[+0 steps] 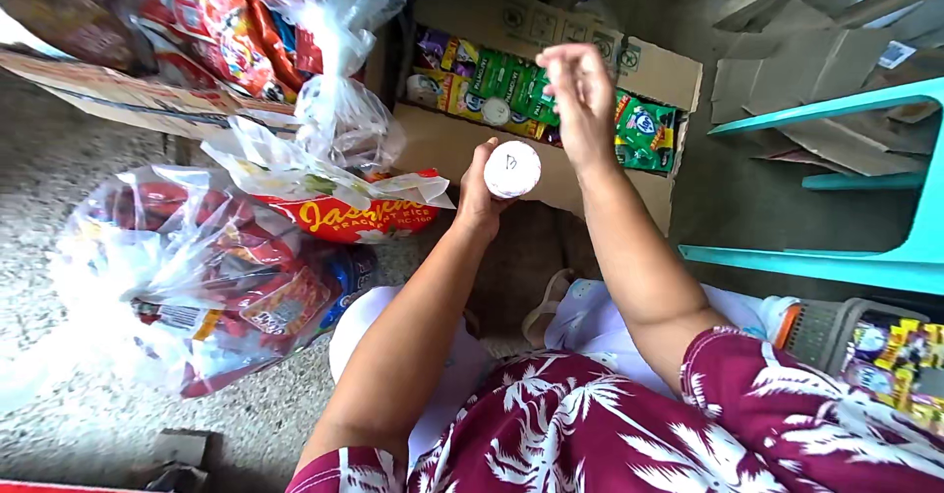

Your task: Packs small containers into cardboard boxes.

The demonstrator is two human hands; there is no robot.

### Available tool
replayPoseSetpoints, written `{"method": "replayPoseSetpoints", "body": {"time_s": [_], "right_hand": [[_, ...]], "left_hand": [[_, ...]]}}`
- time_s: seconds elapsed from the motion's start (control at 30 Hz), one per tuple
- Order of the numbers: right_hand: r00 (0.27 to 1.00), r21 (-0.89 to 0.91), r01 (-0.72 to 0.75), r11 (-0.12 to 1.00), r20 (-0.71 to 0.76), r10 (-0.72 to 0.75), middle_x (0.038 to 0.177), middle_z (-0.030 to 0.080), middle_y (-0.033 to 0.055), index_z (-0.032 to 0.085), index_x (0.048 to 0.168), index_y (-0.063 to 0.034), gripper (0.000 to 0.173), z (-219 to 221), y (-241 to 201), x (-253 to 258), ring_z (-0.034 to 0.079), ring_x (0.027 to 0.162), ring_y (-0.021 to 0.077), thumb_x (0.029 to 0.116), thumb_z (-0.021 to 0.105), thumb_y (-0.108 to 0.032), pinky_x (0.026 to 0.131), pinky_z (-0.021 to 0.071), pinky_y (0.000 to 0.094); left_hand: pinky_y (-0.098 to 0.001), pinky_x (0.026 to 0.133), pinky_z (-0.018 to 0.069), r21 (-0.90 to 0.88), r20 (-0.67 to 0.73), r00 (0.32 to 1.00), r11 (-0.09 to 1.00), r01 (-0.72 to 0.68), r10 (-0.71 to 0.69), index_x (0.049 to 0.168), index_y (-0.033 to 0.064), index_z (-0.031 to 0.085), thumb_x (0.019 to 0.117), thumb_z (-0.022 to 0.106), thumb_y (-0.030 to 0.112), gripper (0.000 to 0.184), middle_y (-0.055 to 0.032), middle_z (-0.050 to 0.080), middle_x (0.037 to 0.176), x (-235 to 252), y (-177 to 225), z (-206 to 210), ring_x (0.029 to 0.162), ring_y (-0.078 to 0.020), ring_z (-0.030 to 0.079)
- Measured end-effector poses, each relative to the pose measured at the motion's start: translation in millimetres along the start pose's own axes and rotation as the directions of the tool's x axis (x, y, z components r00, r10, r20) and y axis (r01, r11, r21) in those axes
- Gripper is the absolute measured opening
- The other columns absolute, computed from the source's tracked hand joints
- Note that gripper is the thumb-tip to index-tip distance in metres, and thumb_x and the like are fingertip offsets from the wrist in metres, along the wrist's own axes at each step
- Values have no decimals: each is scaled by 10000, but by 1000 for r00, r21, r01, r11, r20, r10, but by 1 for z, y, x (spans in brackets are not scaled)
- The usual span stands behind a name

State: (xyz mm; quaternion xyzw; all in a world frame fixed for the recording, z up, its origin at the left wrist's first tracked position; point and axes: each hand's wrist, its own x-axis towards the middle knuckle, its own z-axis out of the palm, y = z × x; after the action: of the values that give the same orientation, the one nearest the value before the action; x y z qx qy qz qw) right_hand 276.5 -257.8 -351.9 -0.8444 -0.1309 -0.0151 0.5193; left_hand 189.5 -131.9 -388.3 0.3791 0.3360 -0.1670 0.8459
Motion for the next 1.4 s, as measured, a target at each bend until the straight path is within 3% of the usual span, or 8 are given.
{"method": "replayPoseSetpoints", "body": {"time_s": [0.13,0.37,0.47,0.6,0.77,0.97,1.2,1.4], "right_hand": [[963,-137,-109,985,230,139,1284,648,184,609,1289,24,345,43,29,57,684,1068,228,1019,590,-190,922,566,376],[834,-341,58,938,533,142,1366,617,232,579,1402,6,547,128,64,106,589,1279,374,879,728,-49,1115,445,521],[775,-315,94,945,619,129,1364,633,203,561,1434,-19,558,143,80,109,592,1292,347,916,738,-129,1135,431,515],[855,-182,-36,983,503,125,1295,660,223,574,1390,23,480,136,83,104,647,1207,320,971,690,-182,1082,490,475],[958,226,-169,959,265,106,1028,664,90,602,1199,30,270,54,30,71,640,805,105,1047,512,-175,678,551,282],[959,258,-63,964,284,-13,943,695,-16,654,1089,-9,222,-25,-43,-19,663,876,30,1010,519,-167,825,576,268],[976,205,0,979,212,-44,1282,689,172,687,1138,52,326,-11,-37,-56,625,1273,216,1041,507,-203,1106,498,388],[981,287,-33,957,191,-23,1287,670,161,559,1244,52,354,-12,-38,-51,654,1192,201,1051,461,-227,1023,536,377]], "left_hand": [[-344,736,596,1,-14,1000,1000,1,-1,1187,121,600,1064,418,464,407,-72,680,965,-4,3,-3,829,-183,691],[-339,744,587,20,-69,997,999,-38,39,1165,136,606,1077,384,438,385,-62,700,1015,-6,10,-14,876,-173,690],[-344,752,589,7,-78,997,1000,-25,26,1156,138,598,1080,372,422,371,-62,695,1000,-6,10,-14,873,-172,692],[-347,740,592,6,-80,997,1000,-8,9,1123,124,618,1076,388,421,379,-64,696,961,-5,8,-12,841,-178,693],[-343,738,584,14,-87,996,1000,-3,4,1151,135,602,1074,400,431,366,-60,673,961,-4,8,-11,837,-172,679],[-360,737,599,17,-59,998,1000,-17,18,1184,127,618,1067,420,443,391,-70,692,987,-1,-1,-7,847,-188,696],[-369,739,593,47,-20,998,997,-56,57,1190,115,624,1056,439,454,409,-80,698,983,1,-10,-4,850,-193,693],[-391,787,605,13,12,998,998,-69,69,1240,95,604,1065,438,433,416,-98,703,1038,-1,-9,-3,909,-214,704]]}}
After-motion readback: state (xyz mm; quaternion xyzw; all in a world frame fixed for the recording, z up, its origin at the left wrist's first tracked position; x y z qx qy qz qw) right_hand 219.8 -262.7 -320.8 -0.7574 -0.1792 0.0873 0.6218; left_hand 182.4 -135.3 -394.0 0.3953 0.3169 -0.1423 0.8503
